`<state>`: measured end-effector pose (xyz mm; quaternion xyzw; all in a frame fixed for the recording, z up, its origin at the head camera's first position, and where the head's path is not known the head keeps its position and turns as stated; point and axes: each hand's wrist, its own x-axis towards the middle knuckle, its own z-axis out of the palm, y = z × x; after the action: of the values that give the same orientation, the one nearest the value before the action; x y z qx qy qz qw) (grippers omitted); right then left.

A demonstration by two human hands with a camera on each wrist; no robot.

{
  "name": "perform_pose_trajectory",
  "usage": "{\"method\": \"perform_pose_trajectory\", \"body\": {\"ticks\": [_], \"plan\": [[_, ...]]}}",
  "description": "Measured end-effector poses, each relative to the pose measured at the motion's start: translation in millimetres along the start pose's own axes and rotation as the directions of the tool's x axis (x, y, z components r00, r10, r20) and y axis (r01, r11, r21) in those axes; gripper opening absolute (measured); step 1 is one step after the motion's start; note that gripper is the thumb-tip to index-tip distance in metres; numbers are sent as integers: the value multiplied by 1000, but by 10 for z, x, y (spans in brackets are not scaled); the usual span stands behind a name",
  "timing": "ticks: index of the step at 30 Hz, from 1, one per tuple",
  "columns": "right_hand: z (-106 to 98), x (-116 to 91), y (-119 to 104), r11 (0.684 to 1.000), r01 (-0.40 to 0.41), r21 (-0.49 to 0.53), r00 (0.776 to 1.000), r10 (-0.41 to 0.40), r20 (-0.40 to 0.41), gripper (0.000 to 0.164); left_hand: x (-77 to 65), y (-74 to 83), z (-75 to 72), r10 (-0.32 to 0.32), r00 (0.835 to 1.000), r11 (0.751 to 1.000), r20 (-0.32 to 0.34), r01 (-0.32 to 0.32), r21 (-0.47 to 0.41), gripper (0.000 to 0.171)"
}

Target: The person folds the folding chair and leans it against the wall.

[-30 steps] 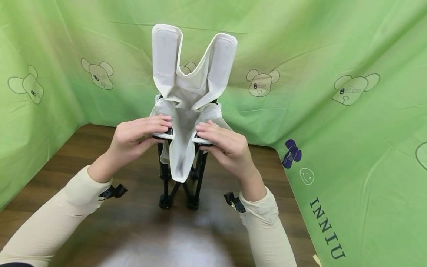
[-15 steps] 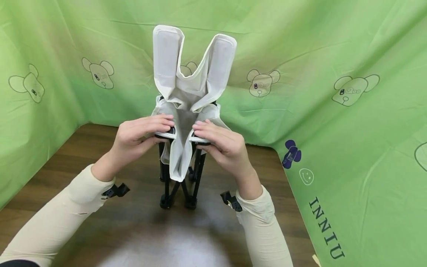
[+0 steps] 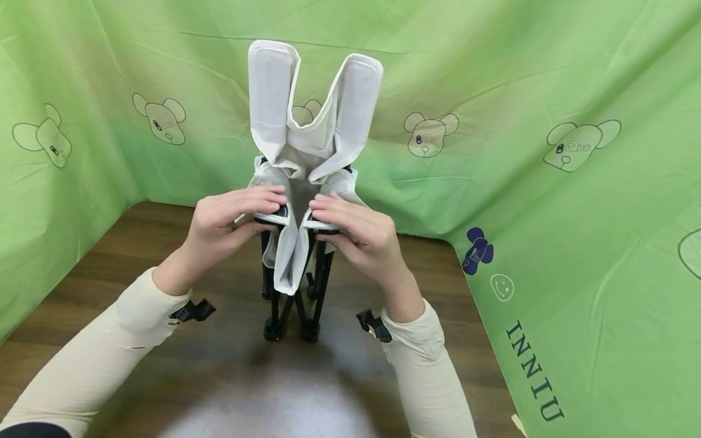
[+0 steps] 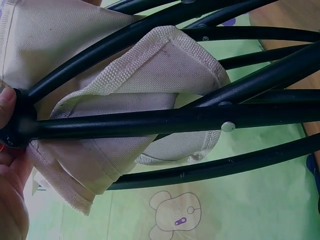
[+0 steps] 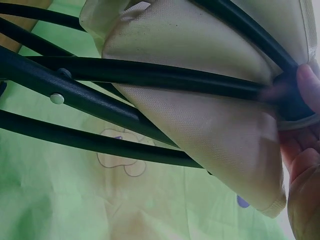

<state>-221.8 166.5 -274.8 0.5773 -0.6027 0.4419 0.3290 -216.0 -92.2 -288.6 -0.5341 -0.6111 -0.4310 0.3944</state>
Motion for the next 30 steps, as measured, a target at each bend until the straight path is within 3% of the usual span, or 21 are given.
{"method": "perform_pose_trajectory", "body": {"ticks": [13, 18, 25, 30], "plan": [[6, 51, 42, 999, -2, 43, 1000, 1, 13, 27, 23, -49, 22, -26, 999, 995, -33, 23, -97, 38], [23, 49, 101, 994, -22, 104, 1000, 20, 17, 27, 24, -55, 33, -82, 996, 983, -37, 74, -168, 40], [46, 11, 164, 974, -95, 204, 995, 95, 10, 28, -5, -80, 71, -172, 984, 943, -51, 150, -298, 42], [40, 9, 140, 978, -117, 170, 993, 115, 25, 33, -32, -54, 81, -196, 978, 944, -66, 171, -281, 42]]}}
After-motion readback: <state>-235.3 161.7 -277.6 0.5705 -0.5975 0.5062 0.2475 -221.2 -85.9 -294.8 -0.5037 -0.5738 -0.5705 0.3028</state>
